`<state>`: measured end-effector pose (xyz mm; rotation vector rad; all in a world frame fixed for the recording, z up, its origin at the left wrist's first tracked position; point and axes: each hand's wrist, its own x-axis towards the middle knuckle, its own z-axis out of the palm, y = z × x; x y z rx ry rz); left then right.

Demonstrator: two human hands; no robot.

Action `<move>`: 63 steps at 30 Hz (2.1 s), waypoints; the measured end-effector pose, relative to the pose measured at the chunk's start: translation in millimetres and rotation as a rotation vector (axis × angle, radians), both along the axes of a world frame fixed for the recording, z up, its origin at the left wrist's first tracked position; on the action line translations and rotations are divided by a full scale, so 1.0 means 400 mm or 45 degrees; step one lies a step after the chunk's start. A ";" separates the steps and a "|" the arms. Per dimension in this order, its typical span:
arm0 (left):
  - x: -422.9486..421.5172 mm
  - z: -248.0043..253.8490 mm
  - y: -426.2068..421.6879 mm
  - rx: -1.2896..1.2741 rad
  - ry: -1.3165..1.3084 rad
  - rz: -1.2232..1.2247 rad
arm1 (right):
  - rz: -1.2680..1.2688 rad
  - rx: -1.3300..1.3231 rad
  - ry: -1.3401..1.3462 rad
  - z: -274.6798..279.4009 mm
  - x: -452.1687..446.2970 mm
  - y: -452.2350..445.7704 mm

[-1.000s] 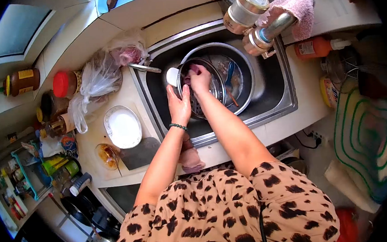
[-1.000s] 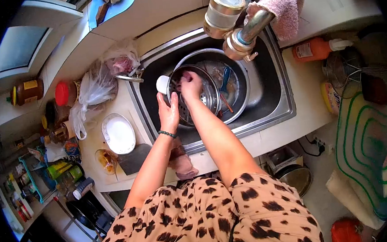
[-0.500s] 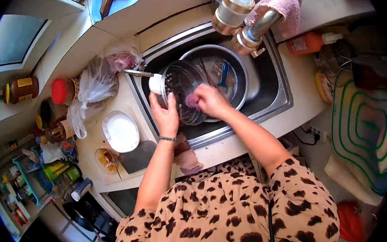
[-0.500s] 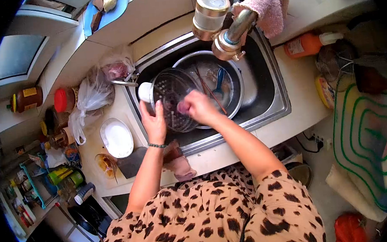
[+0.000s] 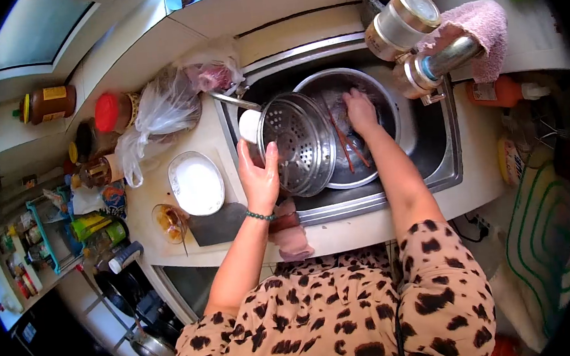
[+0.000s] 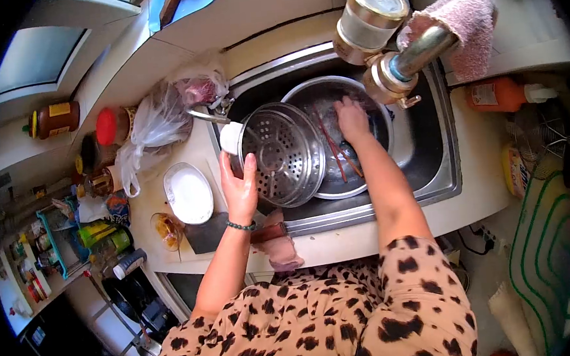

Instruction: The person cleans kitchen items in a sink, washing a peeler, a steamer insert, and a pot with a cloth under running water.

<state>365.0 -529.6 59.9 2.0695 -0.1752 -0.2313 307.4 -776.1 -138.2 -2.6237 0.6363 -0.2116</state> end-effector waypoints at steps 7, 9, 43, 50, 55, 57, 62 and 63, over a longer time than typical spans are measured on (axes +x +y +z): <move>-0.010 -0.065 -0.026 -0.249 0.313 -0.027 | -0.189 0.559 -0.535 0.263 -0.044 0.100; -0.021 -0.081 -0.043 -0.246 0.287 -0.075 | -0.320 0.919 -0.447 0.225 -0.029 0.184; 0.026 -0.017 -0.043 -0.242 -0.052 -0.096 | 0.676 1.301 -0.282 0.377 -0.054 0.284; -0.002 0.006 -0.072 -0.079 -0.041 -0.213 | 1.047 -0.207 -0.189 0.221 -0.045 0.060; 0.033 0.029 -0.067 -0.075 -0.151 -0.156 | 0.224 0.115 -0.493 0.257 -0.019 -0.013; 0.029 0.051 -0.063 0.050 -0.047 -0.109 | 0.038 0.130 -0.325 0.160 -0.022 -0.037; 0.034 0.015 -0.048 0.066 -0.243 -0.144 | 0.100 0.019 0.129 0.042 -0.029 -0.001; 0.031 0.005 -0.042 0.029 -0.200 -0.131 | -0.016 0.264 0.143 0.056 -0.038 0.008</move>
